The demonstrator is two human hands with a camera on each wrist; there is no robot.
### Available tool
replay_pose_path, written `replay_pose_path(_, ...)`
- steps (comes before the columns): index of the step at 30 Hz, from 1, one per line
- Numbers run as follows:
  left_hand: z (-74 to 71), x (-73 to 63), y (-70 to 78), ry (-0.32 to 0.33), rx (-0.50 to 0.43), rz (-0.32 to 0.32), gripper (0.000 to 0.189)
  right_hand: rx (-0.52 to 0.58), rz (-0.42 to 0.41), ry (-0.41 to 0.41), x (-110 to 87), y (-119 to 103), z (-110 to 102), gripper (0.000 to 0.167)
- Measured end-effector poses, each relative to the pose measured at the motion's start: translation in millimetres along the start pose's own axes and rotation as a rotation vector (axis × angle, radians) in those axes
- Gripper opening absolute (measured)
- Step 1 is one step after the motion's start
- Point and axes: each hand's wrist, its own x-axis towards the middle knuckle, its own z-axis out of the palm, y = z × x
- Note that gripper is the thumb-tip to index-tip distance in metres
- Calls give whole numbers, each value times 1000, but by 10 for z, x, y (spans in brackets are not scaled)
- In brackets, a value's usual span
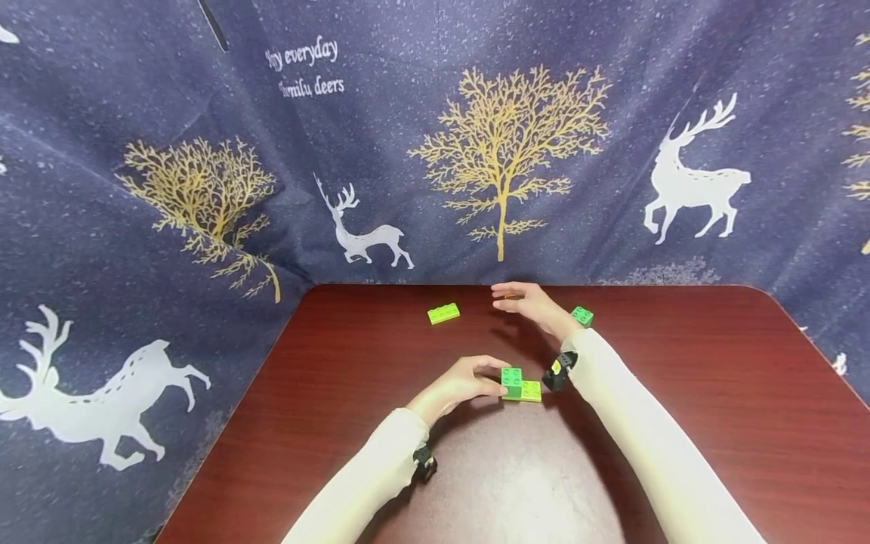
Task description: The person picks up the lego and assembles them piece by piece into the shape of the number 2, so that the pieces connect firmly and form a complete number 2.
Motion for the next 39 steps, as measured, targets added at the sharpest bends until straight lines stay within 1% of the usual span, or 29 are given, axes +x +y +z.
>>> replay_pose_path(4,-9,1,-1,0,18,1,39,1,-24,-45,90,14,37,49)
replay_pose_path(7,-7,1,-11,1,17,0,39,14,-22,-73,164,34,85,50)
replay_pose_path(15,-6,-11,-20,-10,5,11,39,6,-10,-125,307,62,250,52)
replay_pose_path(24,-5,-48,-6,-9,-4,1,38,-21,29,-209,401,193,292,57)
replay_pose_path(30,18,-62,-1,-13,-36,-7,38,-55,15,-253,475,208,304,56)
replay_pose_path(34,28,-63,-3,-19,-43,-9,38,-115,14,-274,511,181,341,56)
replay_pose_path(37,20,-66,-1,-16,-38,-7,38,-171,7,-291,548,156,378,56)
replay_pose_path(39,10,-64,6,-8,-39,-9,38,-190,-1,-303,574,136,402,56)
